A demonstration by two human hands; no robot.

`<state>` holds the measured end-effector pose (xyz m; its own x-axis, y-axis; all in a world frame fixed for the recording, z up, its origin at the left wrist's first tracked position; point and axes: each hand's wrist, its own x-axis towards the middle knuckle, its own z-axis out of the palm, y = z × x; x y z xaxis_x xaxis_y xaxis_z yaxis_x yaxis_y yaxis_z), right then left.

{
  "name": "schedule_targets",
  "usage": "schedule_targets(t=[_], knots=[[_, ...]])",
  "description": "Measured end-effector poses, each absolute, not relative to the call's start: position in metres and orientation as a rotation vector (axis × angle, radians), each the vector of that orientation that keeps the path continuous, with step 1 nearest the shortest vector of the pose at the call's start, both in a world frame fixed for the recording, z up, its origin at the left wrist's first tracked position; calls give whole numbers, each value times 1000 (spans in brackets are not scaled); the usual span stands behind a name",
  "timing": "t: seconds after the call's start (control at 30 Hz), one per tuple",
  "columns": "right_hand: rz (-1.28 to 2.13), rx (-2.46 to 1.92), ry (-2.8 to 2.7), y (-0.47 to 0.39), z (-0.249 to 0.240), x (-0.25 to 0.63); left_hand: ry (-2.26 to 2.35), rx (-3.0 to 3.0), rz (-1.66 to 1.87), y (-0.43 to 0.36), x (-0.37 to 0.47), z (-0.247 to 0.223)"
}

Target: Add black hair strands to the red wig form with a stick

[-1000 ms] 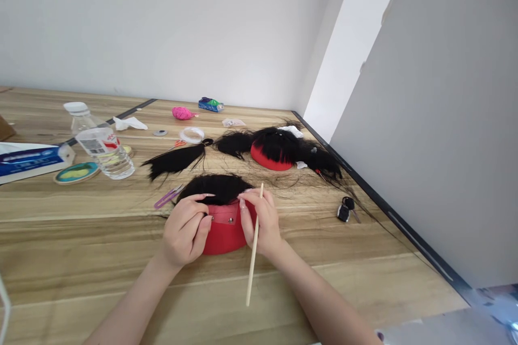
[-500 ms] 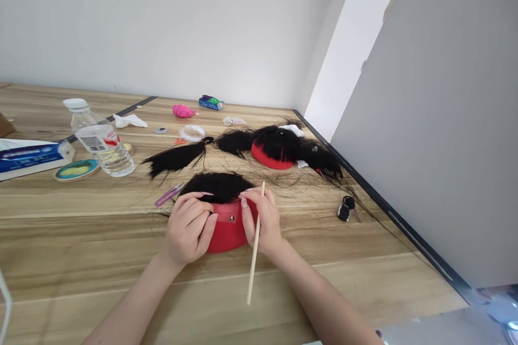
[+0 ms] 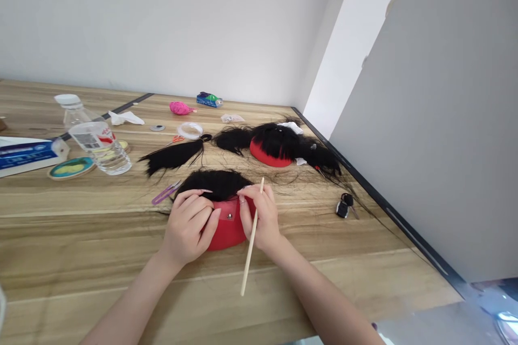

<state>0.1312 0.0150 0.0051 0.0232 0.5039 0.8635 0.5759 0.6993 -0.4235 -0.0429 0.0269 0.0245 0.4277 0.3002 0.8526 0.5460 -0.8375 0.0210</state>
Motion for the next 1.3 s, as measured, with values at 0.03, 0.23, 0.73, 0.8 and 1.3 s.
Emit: schedule_targets(t=[0.03,0.23,0.73,0.8,1.3], knots=[[-70,-898,-1617,15,5,131,-739,-2424,-1367,27,-43,25],[-75,-897,-1626,15,8,131,-755,-2431,-1345,28,-41,24],[-86,-910,-1619,17,7,131,-781,-2430,-1331,27,-41,24],[-88,-908,-1622,17,6,132,-780,-2434,-1320,28,-41,24],[-64,-940,-1628,15,9,133,-800,-2427,-1311,26,-40,25]])
